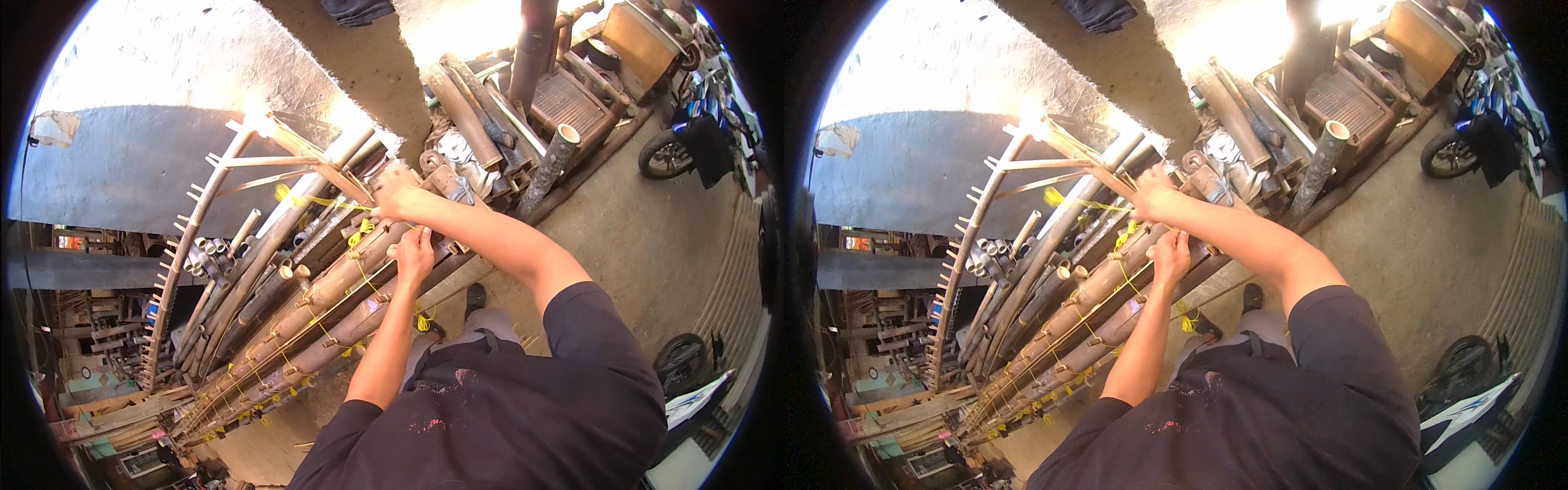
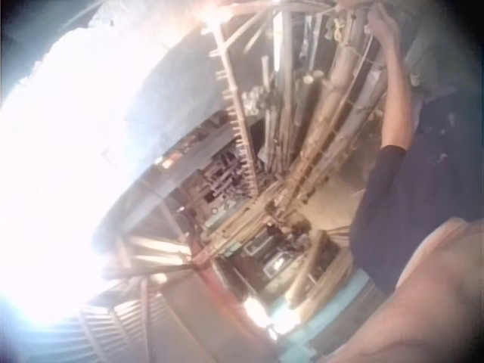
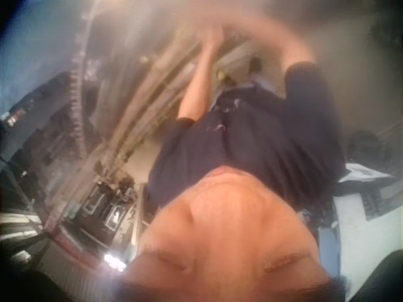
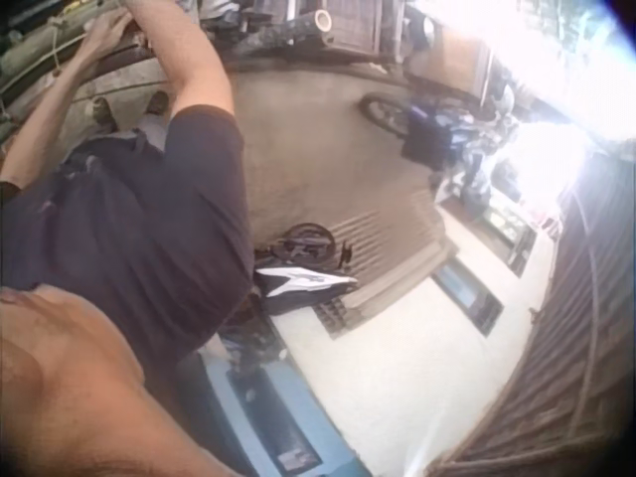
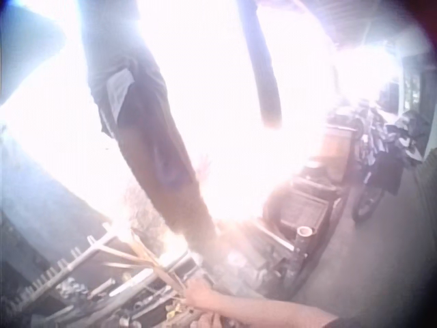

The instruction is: The person repeatedly picks up thin bamboo sticks and ties them with yellow string onto a horizontal bamboo rack. The person occasionally walks around the covered area and interacts with another person before resuming the tying task.

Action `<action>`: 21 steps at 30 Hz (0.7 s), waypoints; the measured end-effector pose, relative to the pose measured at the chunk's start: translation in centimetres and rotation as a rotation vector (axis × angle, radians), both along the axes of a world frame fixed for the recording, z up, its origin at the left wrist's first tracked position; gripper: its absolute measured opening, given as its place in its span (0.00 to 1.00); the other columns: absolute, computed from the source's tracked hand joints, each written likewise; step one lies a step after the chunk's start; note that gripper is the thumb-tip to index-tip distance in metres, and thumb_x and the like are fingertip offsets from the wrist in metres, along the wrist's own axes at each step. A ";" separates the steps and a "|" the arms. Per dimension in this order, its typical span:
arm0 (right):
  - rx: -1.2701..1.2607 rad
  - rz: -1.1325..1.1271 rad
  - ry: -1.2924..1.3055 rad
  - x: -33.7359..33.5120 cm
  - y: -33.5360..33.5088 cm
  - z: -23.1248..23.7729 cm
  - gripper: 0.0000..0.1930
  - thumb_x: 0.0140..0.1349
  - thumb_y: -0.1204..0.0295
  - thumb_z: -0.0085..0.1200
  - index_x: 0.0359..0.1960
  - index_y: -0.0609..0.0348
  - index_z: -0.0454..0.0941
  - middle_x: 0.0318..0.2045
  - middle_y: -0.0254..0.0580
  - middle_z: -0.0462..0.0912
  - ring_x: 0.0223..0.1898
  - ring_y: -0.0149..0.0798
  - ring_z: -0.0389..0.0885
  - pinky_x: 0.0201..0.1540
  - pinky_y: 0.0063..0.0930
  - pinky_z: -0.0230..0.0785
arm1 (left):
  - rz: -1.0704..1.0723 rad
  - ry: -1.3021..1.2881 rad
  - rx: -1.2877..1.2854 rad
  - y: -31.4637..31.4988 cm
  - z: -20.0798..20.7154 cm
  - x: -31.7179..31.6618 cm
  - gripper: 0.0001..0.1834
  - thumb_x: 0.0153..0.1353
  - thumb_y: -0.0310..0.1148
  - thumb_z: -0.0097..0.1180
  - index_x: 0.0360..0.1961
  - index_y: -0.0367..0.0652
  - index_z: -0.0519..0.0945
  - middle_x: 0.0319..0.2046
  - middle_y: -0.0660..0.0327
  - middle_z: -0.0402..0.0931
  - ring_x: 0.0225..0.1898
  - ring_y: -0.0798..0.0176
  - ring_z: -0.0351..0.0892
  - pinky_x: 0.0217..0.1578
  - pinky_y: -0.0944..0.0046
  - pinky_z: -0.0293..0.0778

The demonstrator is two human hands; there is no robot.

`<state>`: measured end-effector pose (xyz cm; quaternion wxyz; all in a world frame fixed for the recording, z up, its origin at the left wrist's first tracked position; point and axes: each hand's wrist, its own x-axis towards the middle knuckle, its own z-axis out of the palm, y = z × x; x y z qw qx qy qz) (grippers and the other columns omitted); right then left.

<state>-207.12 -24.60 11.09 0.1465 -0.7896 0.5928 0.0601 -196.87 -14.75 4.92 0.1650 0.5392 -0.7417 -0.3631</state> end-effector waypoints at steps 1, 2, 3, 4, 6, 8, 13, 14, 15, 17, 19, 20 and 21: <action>-0.190 -0.047 0.137 -1.2 0.1 -3.6 0.36 0.59 0.38 0.51 0.52 0.60 0.81 0.53 0.48 0.80 0.56 0.48 0.75 0.62 0.54 0.51 | 0.009 -0.022 -0.001 0.2 0.7 -0.8 0.14 0.68 0.38 0.49 0.37 0.41 0.83 0.37 0.47 0.82 0.43 0.44 0.80 0.48 0.43 0.57; -0.047 -0.037 -0.022 -1.4 0.4 -2.7 0.34 0.61 0.39 0.50 0.49 0.59 0.83 0.49 0.48 0.82 0.52 0.46 0.77 0.58 0.51 0.57 | 0.032 0.113 -0.149 0.2 -0.6 -0.5 0.14 0.69 0.38 0.49 0.39 0.43 0.84 0.37 0.49 0.83 0.42 0.46 0.80 0.46 0.46 0.56; 0.100 -0.030 -0.178 -1.6 0.5 -1.7 0.32 0.64 0.40 0.49 0.45 0.59 0.84 0.45 0.48 0.84 0.48 0.43 0.79 0.54 0.48 0.62 | 0.052 0.083 -0.163 0.3 -1.8 0.2 0.13 0.69 0.38 0.49 0.39 0.43 0.84 0.37 0.50 0.83 0.42 0.47 0.80 0.46 0.46 0.56; 0.251 -0.050 -0.587 -3.0 0.1 -1.7 0.30 0.66 0.42 0.47 0.42 0.60 0.83 0.41 0.49 0.84 0.43 0.43 0.80 0.49 0.43 0.66 | 0.050 0.064 -0.181 0.2 -1.8 -0.3 0.13 0.68 0.38 0.49 0.39 0.44 0.84 0.37 0.50 0.83 0.43 0.48 0.80 0.46 0.47 0.56; 0.412 -0.266 -1.290 -3.7 2.4 1.7 0.24 0.70 0.52 0.44 0.33 0.61 0.80 0.28 0.50 0.84 0.29 0.46 0.80 0.35 0.34 0.72 | 0.012 -0.014 -0.209 0.5 -1.7 0.1 0.14 0.69 0.38 0.49 0.39 0.42 0.84 0.37 0.49 0.83 0.44 0.48 0.80 0.46 0.48 0.60; 0.370 0.040 -1.075 -6.0 10.4 4.8 0.20 0.69 0.57 0.44 0.30 0.62 0.79 0.26 0.53 0.83 0.27 0.50 0.79 0.36 0.39 0.72 | 0.007 0.000 -0.293 0.5 -1.6 -0.3 0.13 0.68 0.38 0.50 0.38 0.43 0.84 0.37 0.51 0.83 0.44 0.51 0.80 0.45 0.49 0.60; 0.134 -0.154 -0.954 -4.8 23.0 -6.7 0.22 0.68 0.60 0.48 0.18 0.62 0.72 0.19 0.57 0.74 0.24 0.60 0.74 0.30 0.49 0.66 | 0.011 0.177 -0.195 -0.8 0.3 -0.9 0.12 0.68 0.38 0.53 0.39 0.43 0.84 0.31 0.59 0.85 0.32 0.62 0.80 0.33 0.64 0.68; 0.130 -0.152 -0.960 -4.4 22.4 -5.2 0.22 0.68 0.60 0.49 0.18 0.61 0.72 0.19 0.56 0.75 0.24 0.59 0.75 0.31 0.50 0.67 | 0.100 0.379 -0.028 -2.2 1.1 -1.5 0.12 0.69 0.37 0.52 0.36 0.43 0.84 0.27 0.62 0.82 0.27 0.67 0.76 0.29 0.66 0.65; 0.133 -0.164 -0.981 -3.7 22.5 -4.3 0.21 0.67 0.60 0.50 0.18 0.60 0.73 0.18 0.55 0.75 0.24 0.59 0.76 0.32 0.51 0.69 | 0.180 0.562 0.156 -3.7 2.2 -1.9 0.13 0.70 0.36 0.50 0.34 0.43 0.84 0.24 0.65 0.79 0.23 0.71 0.72 0.24 0.67 0.63; -0.053 -0.158 -0.866 -3.3 23.8 -6.2 0.21 0.66 0.60 0.51 0.17 0.60 0.73 0.18 0.53 0.76 0.25 0.58 0.76 0.34 0.50 0.70 | 0.162 0.870 0.100 -7.9 4.6 -3.4 0.13 0.71 0.35 0.50 0.33 0.41 0.83 0.22 0.68 0.75 0.23 0.79 0.66 0.24 0.72 0.63; -0.189 -0.178 -0.825 -3.2 24.7 -6.9 0.20 0.65 0.61 0.51 0.16 0.60 0.73 0.18 0.52 0.76 0.24 0.58 0.76 0.34 0.50 0.70 | 0.246 0.558 0.038 -12.8 3.0 -3.9 0.13 0.69 0.34 0.49 0.33 0.40 0.83 0.23 0.60 0.80 0.24 0.70 0.75 0.27 0.66 0.69; -0.232 -0.177 -0.858 -2.5 24.8 -6.3 0.20 0.64 0.62 0.50 0.16 0.60 0.73 0.17 0.53 0.76 0.24 0.59 0.76 0.34 0.50 0.70 | 0.199 0.233 -0.218 -14.0 -1.2 -3.1 0.13 0.68 0.34 0.50 0.32 0.39 0.83 0.25 0.55 0.81 0.26 0.64 0.78 0.29 0.61 0.72; -0.273 -0.179 -0.897 -1.7 24.8 -6.0 0.20 0.64 0.62 0.50 0.15 0.60 0.73 0.17 0.53 0.76 0.24 0.59 0.76 0.33 0.51 0.70 | 0.147 -0.106 -0.463 -15.3 -5.6 -2.0 0.13 0.67 0.34 0.50 0.32 0.37 0.83 0.26 0.51 0.82 0.28 0.57 0.82 0.32 0.57 0.74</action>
